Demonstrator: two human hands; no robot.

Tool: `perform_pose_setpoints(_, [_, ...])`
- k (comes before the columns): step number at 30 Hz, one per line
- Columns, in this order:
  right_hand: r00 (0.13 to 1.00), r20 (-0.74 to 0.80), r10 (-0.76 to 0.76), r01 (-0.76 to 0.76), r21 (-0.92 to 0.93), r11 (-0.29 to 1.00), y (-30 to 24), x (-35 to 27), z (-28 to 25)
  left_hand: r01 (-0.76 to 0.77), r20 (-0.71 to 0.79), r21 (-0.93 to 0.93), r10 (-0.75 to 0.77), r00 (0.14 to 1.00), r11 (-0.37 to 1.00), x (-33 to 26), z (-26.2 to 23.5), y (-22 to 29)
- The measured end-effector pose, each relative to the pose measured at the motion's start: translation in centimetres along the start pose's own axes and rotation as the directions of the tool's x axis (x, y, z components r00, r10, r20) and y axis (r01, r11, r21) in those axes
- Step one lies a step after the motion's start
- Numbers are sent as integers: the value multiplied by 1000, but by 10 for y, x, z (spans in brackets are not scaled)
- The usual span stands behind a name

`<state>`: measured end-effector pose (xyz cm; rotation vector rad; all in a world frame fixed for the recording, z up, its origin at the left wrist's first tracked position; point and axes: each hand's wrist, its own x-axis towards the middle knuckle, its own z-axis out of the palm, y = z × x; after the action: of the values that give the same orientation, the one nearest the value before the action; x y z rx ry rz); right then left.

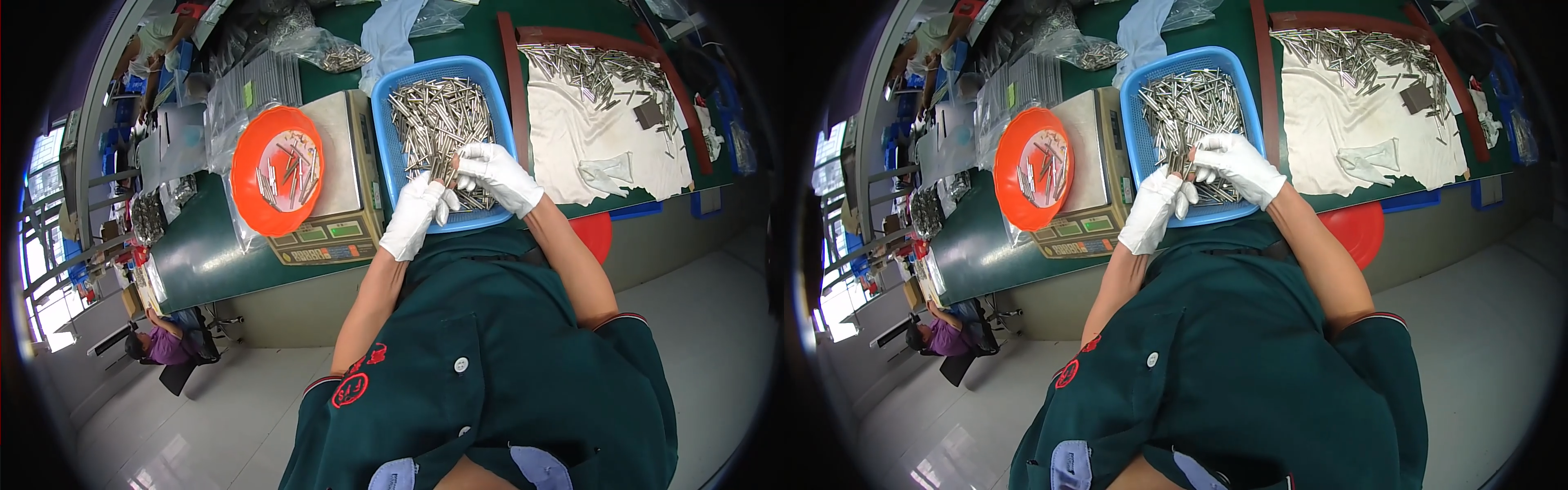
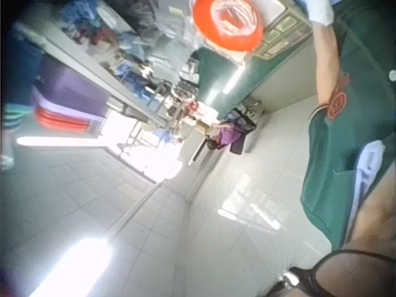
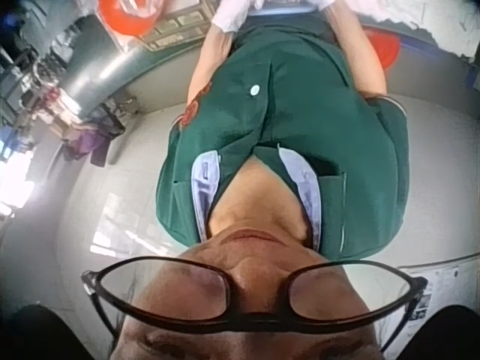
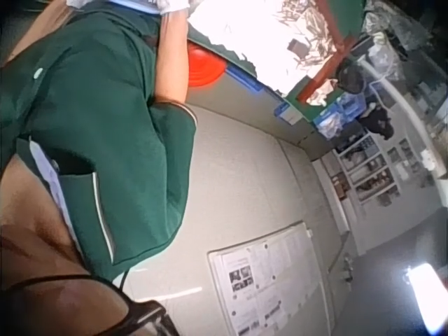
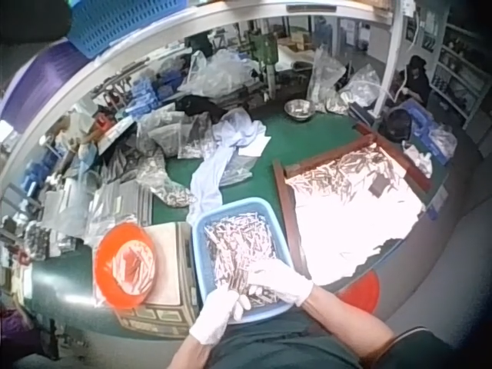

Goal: Weighing small metal components on a digital scale and placing them into plastic bags for packaging.

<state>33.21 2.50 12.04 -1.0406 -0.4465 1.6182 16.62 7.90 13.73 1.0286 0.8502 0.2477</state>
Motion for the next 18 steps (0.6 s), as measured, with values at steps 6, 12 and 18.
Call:
perform_pose_setpoints(6, [993,108,-42,-3,381,925,3,2,-12,47,60,-218,-35,998,975,-8,-3,2])
perform_pose_setpoints(12, [998,47,28,-43,337,941,20,9,-25,42,91,-261,-19,996,964,-16,-1,1])
perform_pose_setpoints(18, [995,-81,54,-29,286,958,28,12,-29,23,-10,-192,-26,1000,981,-15,3,-6])
